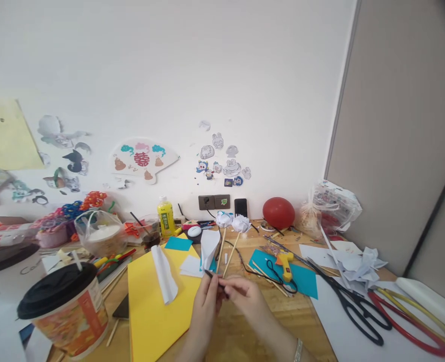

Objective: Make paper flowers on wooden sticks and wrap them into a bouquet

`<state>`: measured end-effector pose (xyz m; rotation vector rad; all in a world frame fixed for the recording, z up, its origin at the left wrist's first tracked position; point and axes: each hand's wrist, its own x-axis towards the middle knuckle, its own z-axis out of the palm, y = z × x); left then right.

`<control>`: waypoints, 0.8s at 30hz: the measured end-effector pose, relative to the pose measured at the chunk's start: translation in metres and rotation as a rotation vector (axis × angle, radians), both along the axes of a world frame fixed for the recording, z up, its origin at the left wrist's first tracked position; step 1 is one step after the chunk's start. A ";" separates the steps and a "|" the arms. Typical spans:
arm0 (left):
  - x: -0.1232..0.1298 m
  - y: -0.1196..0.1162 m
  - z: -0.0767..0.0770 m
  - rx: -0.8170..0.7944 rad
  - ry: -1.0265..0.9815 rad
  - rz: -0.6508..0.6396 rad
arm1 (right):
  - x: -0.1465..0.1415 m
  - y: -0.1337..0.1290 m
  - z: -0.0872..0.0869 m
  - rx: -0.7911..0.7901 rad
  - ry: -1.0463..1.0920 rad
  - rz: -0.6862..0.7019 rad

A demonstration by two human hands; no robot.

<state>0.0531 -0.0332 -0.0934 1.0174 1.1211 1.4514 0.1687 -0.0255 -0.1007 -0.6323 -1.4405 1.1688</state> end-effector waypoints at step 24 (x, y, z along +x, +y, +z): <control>0.010 -0.003 -0.007 0.177 0.297 -0.033 | 0.006 0.000 -0.005 0.751 -0.770 -0.697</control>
